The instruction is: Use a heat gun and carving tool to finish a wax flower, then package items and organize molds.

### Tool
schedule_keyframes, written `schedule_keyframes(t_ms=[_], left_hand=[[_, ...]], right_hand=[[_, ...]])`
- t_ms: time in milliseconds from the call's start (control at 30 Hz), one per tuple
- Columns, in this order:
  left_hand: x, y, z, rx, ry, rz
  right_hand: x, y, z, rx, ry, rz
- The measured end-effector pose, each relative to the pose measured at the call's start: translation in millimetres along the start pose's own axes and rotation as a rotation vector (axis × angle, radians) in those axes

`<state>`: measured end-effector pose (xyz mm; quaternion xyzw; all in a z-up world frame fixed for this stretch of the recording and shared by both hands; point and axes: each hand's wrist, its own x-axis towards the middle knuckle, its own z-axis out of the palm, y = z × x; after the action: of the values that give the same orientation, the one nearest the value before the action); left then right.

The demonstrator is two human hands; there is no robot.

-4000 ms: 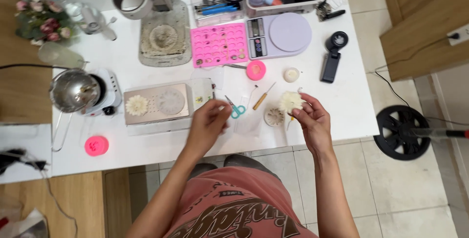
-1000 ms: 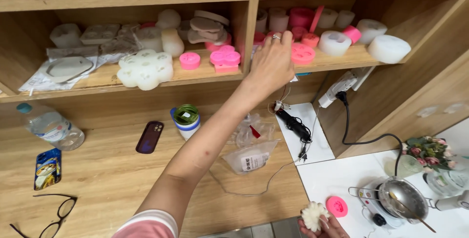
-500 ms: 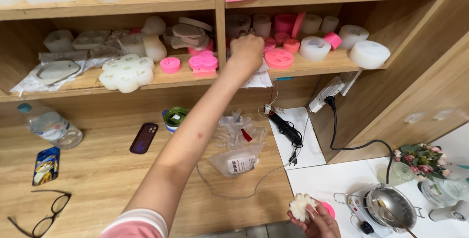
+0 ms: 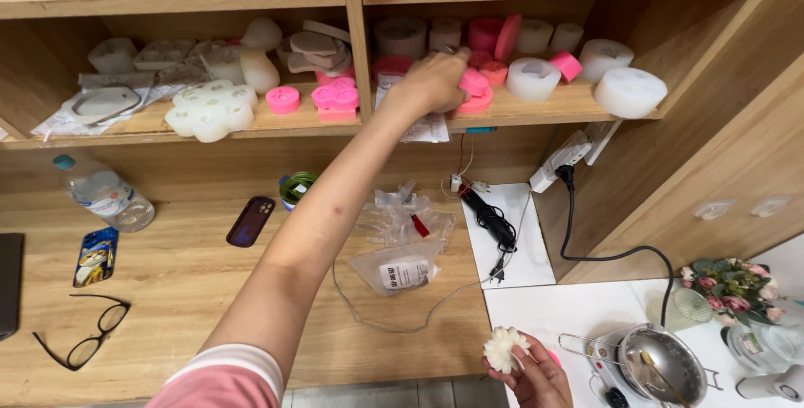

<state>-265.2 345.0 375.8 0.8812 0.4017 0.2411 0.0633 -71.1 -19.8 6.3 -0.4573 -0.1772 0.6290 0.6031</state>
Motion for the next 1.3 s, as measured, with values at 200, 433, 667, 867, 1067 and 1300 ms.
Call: schedule_keyframes(t_ms=[200,433,667,867,1067,1300], left_hand=[[-61,3,-17,0.175,-0.024,-0.039],[-74,-24,4,0.108,0.118,-0.057],[-71,-2,-21,-0.047,0.523,-0.094],[-93,-8,27,0.021,0.748,0.240],[-192,3,51,0.025,0.678,0.304],[-307,12,142,-1.368,0.381,-0.658]], right_hand=[[8,5,-27,0.038,0.031,-0.028],[-2,-10,-6,0.023,0.022,-0.040],[-11,-10,3,0.013,0.074,-0.054],[-31,-28,48,0.002,0.049,-0.064],[-52,-52,83,-0.042,0.075,-0.090],[-45,-51,107,-0.052,0.062,-0.063]])
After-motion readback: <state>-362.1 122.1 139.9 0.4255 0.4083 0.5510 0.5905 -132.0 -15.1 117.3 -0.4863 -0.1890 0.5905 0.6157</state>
